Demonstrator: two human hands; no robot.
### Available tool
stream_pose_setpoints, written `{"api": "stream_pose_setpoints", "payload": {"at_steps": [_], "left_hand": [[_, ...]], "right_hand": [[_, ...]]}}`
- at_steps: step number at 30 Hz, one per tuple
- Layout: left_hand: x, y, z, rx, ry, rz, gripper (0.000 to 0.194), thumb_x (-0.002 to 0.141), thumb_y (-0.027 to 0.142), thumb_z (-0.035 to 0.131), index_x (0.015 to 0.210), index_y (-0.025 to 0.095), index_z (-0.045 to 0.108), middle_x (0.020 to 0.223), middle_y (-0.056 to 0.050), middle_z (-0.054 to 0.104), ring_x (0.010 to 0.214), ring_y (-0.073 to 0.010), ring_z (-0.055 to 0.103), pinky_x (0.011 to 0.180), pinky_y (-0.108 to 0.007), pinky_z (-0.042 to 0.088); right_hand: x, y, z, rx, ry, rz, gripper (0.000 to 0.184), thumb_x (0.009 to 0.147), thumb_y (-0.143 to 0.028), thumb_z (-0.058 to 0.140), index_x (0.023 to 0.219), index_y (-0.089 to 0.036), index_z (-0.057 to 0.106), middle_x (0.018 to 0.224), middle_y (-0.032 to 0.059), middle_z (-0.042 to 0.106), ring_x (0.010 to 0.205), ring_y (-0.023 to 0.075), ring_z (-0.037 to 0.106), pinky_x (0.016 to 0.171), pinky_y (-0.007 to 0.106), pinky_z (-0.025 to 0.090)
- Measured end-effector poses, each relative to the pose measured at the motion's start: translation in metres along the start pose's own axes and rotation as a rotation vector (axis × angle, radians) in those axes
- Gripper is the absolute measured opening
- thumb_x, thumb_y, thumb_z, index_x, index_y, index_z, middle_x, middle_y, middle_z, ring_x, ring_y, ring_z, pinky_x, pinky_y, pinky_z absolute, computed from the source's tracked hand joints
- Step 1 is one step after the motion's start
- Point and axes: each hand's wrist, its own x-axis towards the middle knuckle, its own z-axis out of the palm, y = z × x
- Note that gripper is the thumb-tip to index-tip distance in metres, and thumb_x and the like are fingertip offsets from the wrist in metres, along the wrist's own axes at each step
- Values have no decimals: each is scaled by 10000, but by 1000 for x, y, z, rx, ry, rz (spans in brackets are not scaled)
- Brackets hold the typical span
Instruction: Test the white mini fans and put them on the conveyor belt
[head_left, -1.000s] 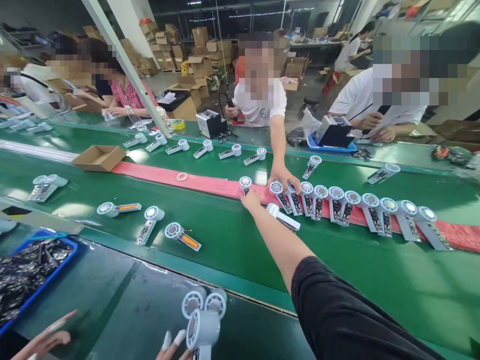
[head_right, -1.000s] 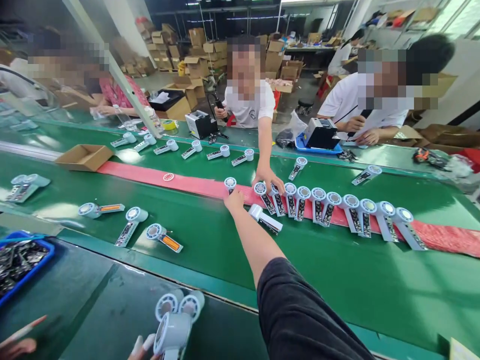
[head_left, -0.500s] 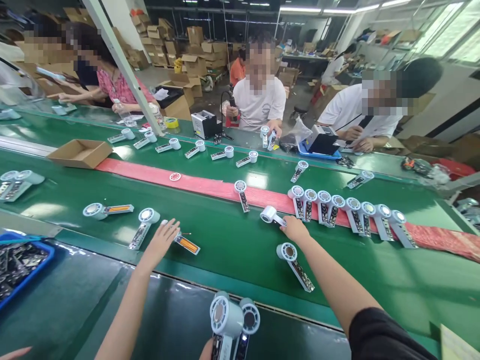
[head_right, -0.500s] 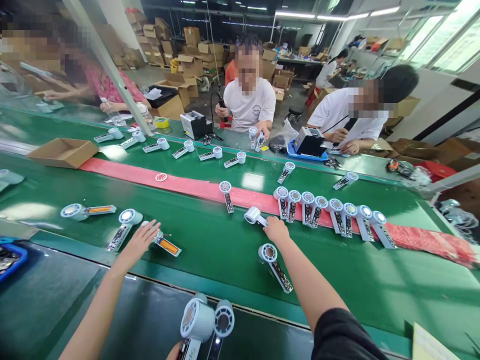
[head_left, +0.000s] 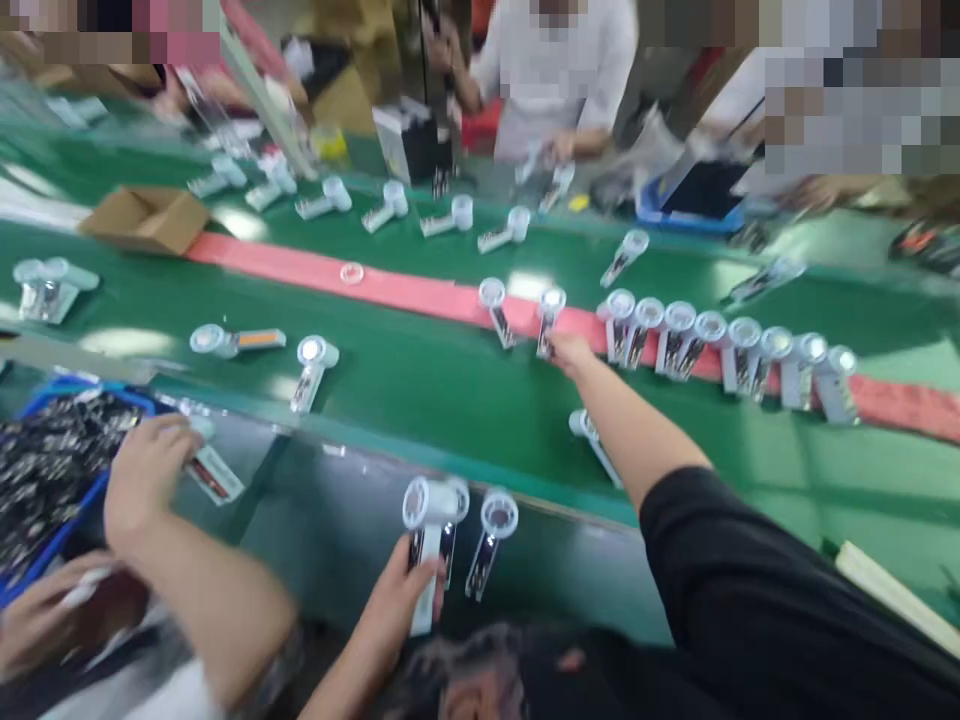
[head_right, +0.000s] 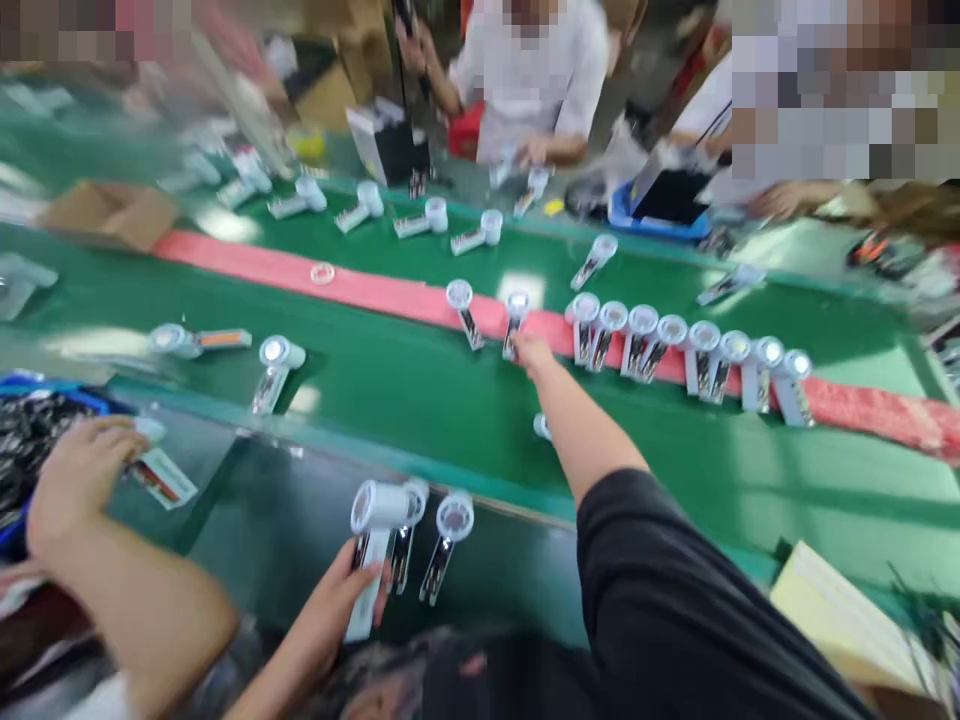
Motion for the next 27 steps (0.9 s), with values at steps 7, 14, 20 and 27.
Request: {"api": "stream_pose_setpoints", "payload": {"at_steps": [7, 14, 20, 27], "left_hand": [[-59, -46, 37, -190, 91, -352, 406, 609, 407, 759, 859, 200, 514, 703, 42, 614, 496, -102, 543, 468, -235, 470], [-49, -57, 12, -256, 148, -360, 416, 592, 345, 762, 890, 203, 509, 707, 54, 626, 505, -108, 564, 479, -226, 472], [-37, -37, 22, -336, -54, -349, 281, 676, 358, 601, 886, 197, 508, 712, 15, 648, 534, -153, 615, 465, -247, 470], [-31, -10, 28, -309, -161, -244, 189, 742, 318, 485, 881, 192, 518, 682, 4, 645, 480, -147, 585, 459, -264, 478]], "right_hand": [[-6, 36, -36, -199, 136, -149, 194, 923, -224, 644, 1047, -79, 678, 1106, 123, 678, 1124, 263, 606, 1059, 437, 431], [-116, 139, -102, -452, 138, 139, 602, 751, -233, 735, 1320, -120, 574, 1342, 201, 562, 1300, 352, 530, 1127, 494, 396], [-128, 137, -63, -233, 155, 198, 370, 686, -156, 762, 1022, -160, 605, 1173, 170, 641, 1247, 338, 567, 1077, 439, 445], [-201, 103, -46, 327, 96, 181, 329, 707, -262, 628, 964, -250, 422, 841, -8, 638, 643, 166, 662, 575, 305, 573]]}}
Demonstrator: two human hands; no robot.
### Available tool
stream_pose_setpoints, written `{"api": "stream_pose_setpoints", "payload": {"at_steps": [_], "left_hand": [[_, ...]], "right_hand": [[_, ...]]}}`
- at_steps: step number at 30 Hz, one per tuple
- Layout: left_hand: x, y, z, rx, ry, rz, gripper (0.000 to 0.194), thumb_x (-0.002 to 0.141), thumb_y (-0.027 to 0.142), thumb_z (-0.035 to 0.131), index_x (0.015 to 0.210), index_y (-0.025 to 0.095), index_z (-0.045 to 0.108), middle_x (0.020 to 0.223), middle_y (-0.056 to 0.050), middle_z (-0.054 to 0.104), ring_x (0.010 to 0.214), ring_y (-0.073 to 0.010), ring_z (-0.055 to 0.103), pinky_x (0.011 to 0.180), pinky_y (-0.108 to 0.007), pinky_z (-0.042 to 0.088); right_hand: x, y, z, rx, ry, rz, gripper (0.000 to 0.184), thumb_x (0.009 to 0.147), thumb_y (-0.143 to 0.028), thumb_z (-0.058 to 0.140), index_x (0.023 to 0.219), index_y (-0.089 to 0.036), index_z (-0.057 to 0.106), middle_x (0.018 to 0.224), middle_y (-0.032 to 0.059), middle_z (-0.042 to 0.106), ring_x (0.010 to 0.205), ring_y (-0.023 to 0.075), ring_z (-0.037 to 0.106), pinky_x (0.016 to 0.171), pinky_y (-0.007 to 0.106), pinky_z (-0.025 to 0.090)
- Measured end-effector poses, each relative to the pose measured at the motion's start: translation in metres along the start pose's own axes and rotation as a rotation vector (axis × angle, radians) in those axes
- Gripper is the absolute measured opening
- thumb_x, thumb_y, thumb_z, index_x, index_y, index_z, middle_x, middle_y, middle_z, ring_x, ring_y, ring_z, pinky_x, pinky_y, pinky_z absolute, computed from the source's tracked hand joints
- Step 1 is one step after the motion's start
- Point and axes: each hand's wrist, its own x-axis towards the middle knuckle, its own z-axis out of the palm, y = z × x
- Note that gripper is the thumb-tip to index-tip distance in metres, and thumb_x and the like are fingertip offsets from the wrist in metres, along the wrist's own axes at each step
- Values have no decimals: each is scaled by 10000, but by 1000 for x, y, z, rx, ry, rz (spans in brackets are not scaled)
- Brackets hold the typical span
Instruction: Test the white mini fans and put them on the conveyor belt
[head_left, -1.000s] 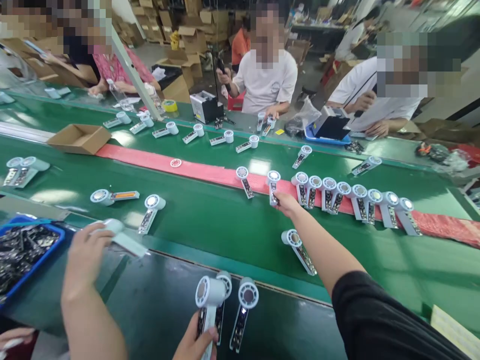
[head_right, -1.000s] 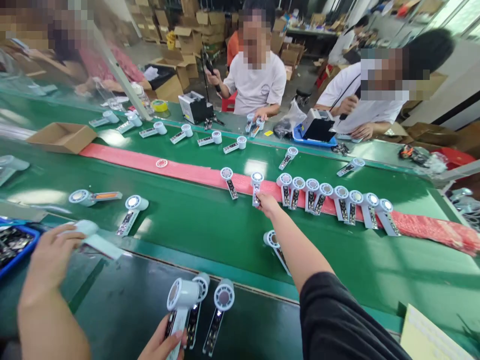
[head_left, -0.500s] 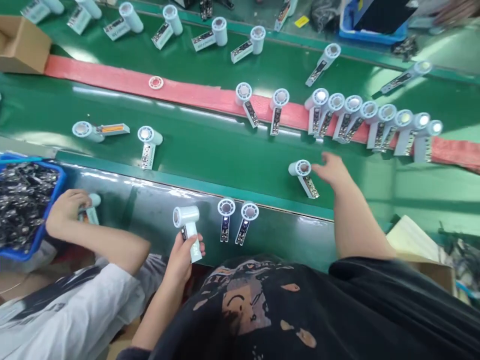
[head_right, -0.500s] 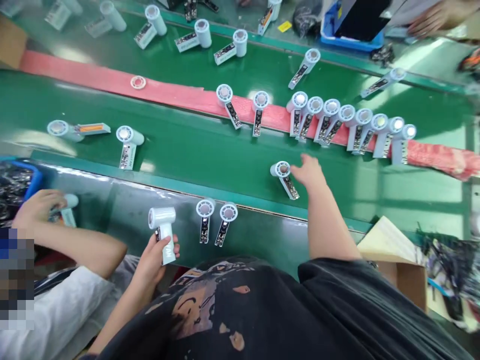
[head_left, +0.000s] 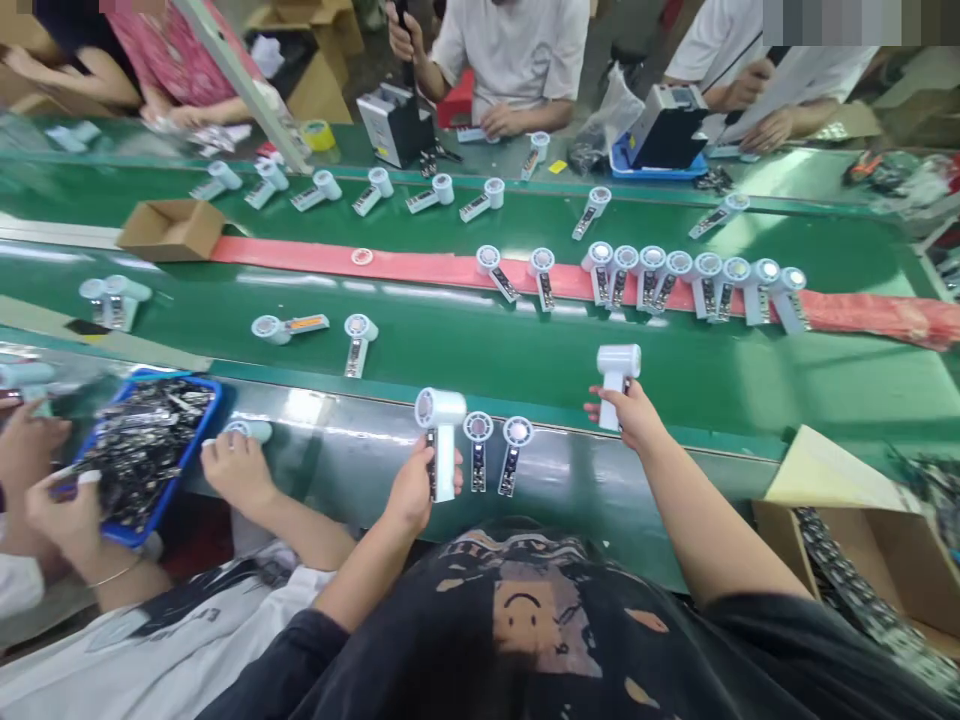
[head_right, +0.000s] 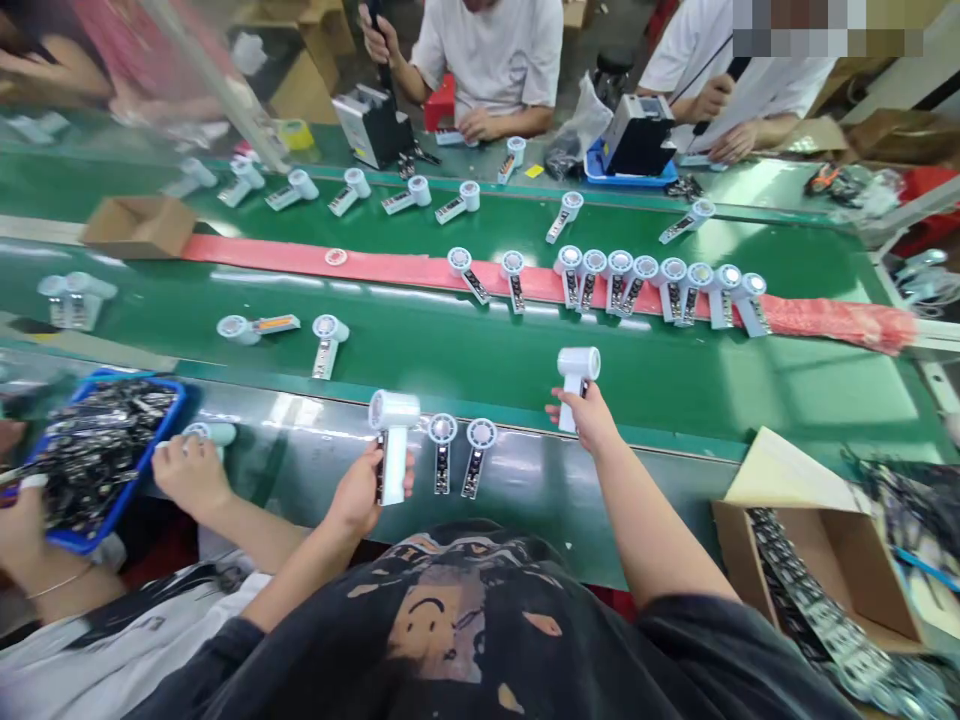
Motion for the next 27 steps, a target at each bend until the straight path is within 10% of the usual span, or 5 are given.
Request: {"api": "stream_pose_setpoints", "payload": {"at_steps": [10, 17, 27], "left_hand": [[-8, 20, 28, 10, -256, 158, 345, 768, 332, 572, 1087, 200, 580, 959, -47, 730, 690, -176, 666, 604, -298, 529], [-23, 28, 42, -5, -442, 215, 446, 700, 300, 627, 1134, 200, 647, 1103, -66, 733, 867, -211, 671, 792, -353, 545], [-28, 16, 44, -28, -460, 311, 520, 781, 288, 706, 1292, 279, 609, 1223, -69, 705, 1026, -236, 691, 921, -409, 550]], "right_hand": [[-143, -16, 43, 651, -381, -157, 437, 653, -363, 767, 1040, -272, 587, 904, 5, 717, 724, 191, 693, 650, 344, 596], [-160, -25, 60, 697, -304, -410, 536, 672, -301, 877, 1144, -301, 623, 1030, 0, 708, 863, 169, 680, 768, 317, 564], [-165, -19, 42, 750, -318, -366, 535, 655, -280, 891, 1122, -310, 633, 988, -20, 711, 881, 165, 675, 802, 321, 546]]}}
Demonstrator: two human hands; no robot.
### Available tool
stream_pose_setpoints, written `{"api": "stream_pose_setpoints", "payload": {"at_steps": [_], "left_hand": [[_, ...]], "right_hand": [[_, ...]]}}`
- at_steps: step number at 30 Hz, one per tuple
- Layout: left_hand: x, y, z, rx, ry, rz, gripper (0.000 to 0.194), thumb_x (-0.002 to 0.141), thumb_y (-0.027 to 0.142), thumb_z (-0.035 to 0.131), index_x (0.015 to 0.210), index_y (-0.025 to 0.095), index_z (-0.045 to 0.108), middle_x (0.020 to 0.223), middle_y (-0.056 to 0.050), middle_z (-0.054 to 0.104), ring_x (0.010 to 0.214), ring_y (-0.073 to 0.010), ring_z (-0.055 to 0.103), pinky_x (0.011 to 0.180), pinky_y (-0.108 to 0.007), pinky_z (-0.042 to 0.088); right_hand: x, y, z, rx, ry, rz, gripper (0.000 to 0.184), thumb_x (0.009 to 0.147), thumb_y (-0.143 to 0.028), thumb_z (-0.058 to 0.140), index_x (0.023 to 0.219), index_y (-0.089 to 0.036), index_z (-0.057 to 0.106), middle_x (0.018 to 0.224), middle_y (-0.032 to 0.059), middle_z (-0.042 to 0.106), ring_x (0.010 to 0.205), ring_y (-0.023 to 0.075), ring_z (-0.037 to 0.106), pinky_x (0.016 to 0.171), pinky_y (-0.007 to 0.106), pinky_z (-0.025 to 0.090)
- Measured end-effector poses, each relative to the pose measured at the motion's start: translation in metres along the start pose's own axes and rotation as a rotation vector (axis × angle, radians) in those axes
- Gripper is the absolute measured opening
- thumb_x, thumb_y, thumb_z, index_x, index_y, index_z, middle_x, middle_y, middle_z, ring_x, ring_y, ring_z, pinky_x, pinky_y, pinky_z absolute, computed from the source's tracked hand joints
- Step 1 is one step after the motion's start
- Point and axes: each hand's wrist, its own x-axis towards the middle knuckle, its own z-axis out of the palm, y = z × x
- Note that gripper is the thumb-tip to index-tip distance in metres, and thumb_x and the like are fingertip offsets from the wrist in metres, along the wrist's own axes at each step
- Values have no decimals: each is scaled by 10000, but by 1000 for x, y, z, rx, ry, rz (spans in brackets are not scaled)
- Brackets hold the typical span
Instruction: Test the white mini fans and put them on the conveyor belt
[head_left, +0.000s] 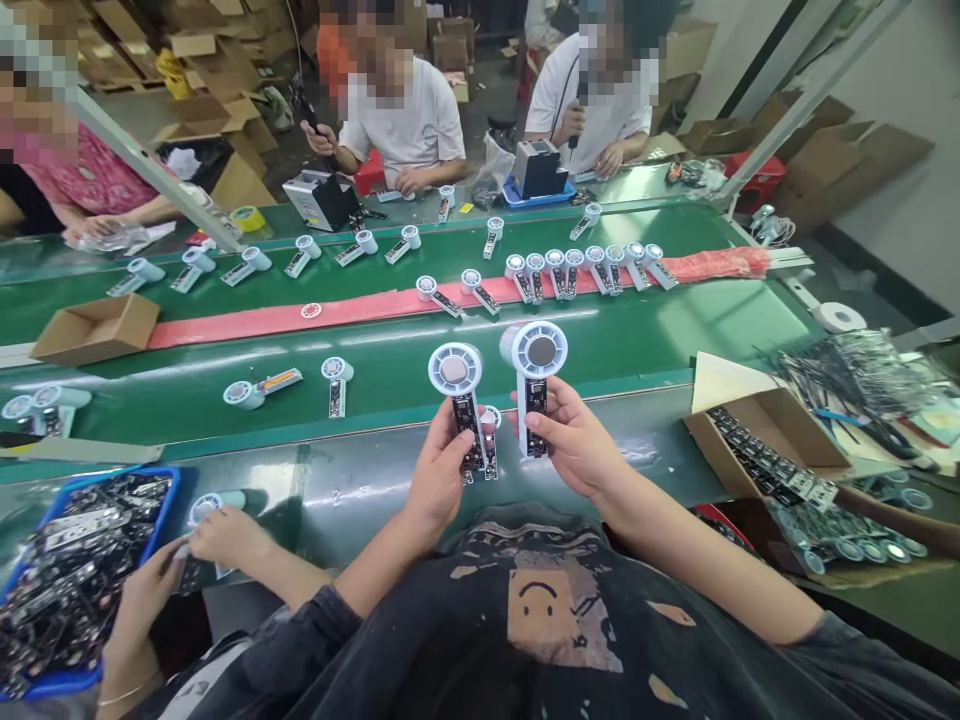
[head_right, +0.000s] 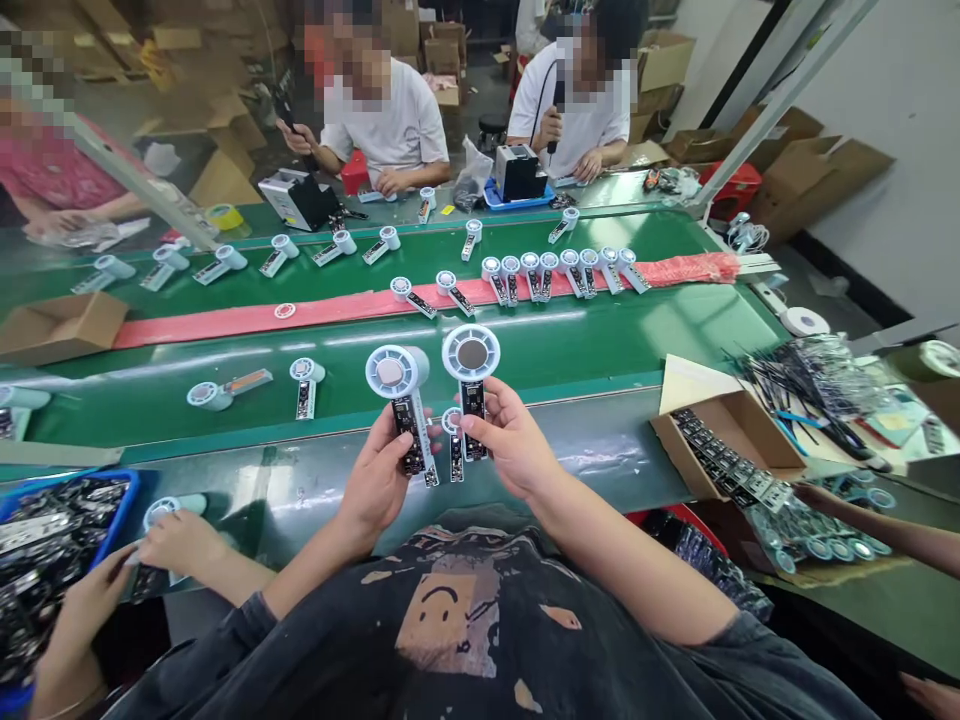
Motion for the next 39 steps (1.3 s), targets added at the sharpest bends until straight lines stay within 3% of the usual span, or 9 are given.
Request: {"api": "stream_pose_setpoints", "payload": {"at_steps": [5, 14, 20, 31, 39], "left_hand": [[-3, -4, 15, -40, -5, 41, 514, 762, 324, 765, 1250, 278, 607, 1163, -70, 712, 996, -264, 722, 827, -414, 593], [-12, -15, 44, 22, 96, 145, 517, 704, 361, 856, 1181, 290, 668, 1162, -54, 731, 955, -216, 727, 792, -345, 608], [-23, -15, 58, 22, 109, 125, 587, 694, 415, 868, 1225, 277, 660, 1170, -75, 727, 933, -255, 743, 790, -399, 623], [-41, -18, 71, 1, 165, 189, 531, 713, 346, 841, 1209, 274, 663, 1254, -81, 710, 1034, -272, 728, 882, -436, 608], [-59, -23, 73, -39, 219, 197, 572, 677, 386, 879, 1201, 274, 678, 1265, -80, 714, 1048, -282, 723, 884, -429, 609]], "right_hand": [[-2, -3, -11, -7, -66, 44, 555, 677, -272, 872, 1170, -303, 620, 1021, -5, 712, 930, 177, 663, 841, 341, 536], [-6, -14, -32, 32, -140, 87, 529, 698, -270, 833, 1177, -293, 612, 1059, 5, 704, 1053, 207, 650, 866, 348, 531], [-6, -19, -34, 71, -162, 57, 548, 634, -282, 883, 1119, -289, 627, 996, -10, 699, 870, 172, 663, 785, 330, 559], [-17, -32, -37, 104, -316, 103, 571, 657, -301, 895, 1151, -303, 608, 998, -2, 692, 850, 189, 680, 721, 347, 592], [-29, -33, -37, 108, -401, 149, 558, 688, -287, 880, 1181, -306, 620, 1060, 6, 685, 907, 200, 686, 768, 374, 603]]}}
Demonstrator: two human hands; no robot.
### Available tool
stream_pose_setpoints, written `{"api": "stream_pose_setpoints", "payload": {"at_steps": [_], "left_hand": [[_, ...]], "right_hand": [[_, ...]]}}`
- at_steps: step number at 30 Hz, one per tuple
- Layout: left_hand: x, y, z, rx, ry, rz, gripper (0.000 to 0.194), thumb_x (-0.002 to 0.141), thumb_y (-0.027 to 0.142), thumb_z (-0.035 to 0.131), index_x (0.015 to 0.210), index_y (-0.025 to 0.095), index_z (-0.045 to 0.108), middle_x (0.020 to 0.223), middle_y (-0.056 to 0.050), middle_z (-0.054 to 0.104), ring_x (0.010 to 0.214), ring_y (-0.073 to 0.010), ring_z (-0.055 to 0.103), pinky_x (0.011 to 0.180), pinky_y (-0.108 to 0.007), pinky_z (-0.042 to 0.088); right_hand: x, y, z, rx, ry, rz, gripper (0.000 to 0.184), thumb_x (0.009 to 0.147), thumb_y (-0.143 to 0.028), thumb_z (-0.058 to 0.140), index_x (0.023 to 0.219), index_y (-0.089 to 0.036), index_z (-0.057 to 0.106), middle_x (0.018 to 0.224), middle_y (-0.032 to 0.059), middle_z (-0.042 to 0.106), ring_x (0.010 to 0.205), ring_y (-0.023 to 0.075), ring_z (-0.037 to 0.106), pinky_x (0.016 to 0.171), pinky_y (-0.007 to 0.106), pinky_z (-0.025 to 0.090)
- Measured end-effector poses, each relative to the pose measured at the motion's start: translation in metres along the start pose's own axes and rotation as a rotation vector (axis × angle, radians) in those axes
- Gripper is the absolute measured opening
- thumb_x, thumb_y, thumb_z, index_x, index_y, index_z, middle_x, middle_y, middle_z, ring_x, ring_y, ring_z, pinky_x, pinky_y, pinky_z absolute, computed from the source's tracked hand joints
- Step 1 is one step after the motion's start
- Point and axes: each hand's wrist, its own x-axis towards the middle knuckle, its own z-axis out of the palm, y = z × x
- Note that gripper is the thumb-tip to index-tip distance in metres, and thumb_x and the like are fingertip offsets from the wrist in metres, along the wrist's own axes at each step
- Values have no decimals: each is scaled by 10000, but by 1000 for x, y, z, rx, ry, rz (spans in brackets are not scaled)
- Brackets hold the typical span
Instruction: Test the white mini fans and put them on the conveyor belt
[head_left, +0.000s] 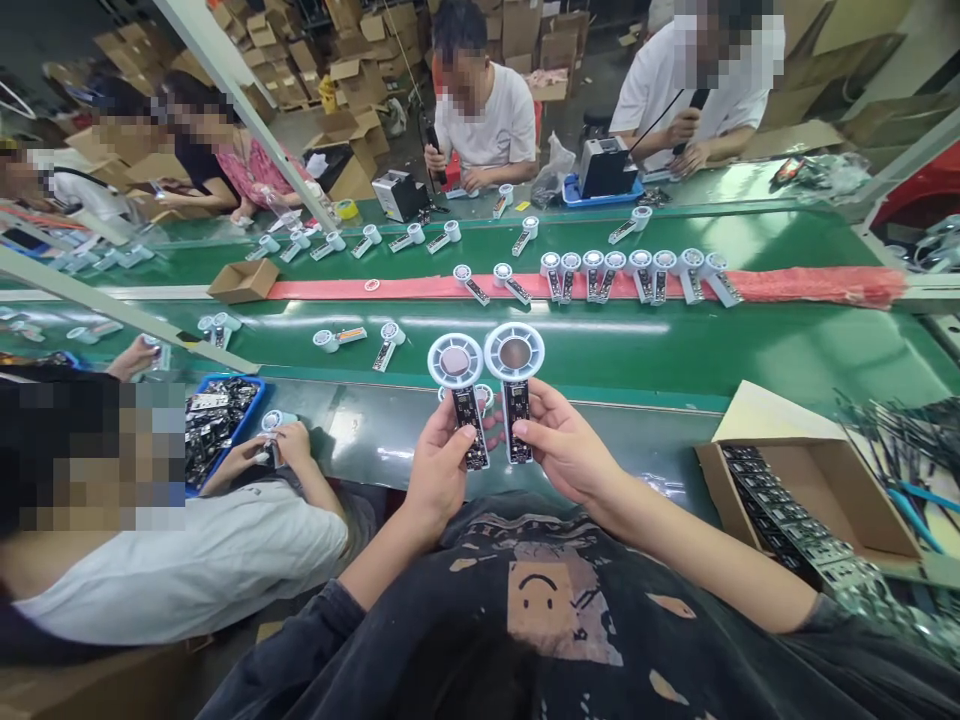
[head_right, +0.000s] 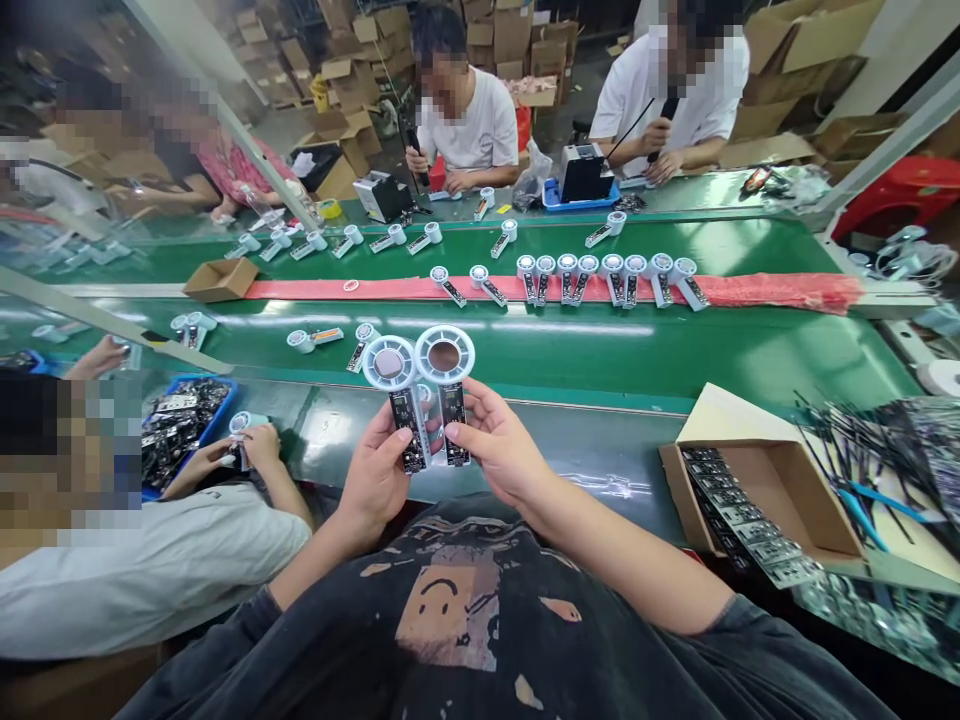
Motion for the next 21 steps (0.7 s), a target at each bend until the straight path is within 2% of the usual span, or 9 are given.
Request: {"api": "stream_pose_setpoints", "payload": {"at_steps": [6, 14, 21], "left_hand": [[-2, 2, -6, -24, 7, -23, 620, 640, 412, 907, 1204, 285, 682, 1307, -82, 696, 1025, -282, 731, 869, -419, 616], [17, 3, -27, -10, -103, -69, 559, 718, 376, 843, 1237, 293, 653, 1310, -82, 686, 1076, -288, 716, 904, -459, 600], [30, 16, -42, -35, -153, -115, 555, 702, 355, 853, 1220, 274, 671, 1279, -85, 698, 1049, -269, 715, 890, -432, 604]], "right_hand": [[-1, 4, 7, -17, 29, -1, 537, 679, -309, 889, 1149, -294, 631, 1063, 13, 703, 868, 191, 684, 714, 347, 603], [8, 18, 16, -47, 144, -38, 540, 680, -301, 885, 1151, -295, 620, 1006, 1, 707, 831, 182, 683, 700, 344, 603], [17, 33, 31, -29, 255, -53, 583, 660, -323, 903, 1174, -293, 629, 1036, 7, 697, 842, 190, 679, 686, 337, 590]]}}
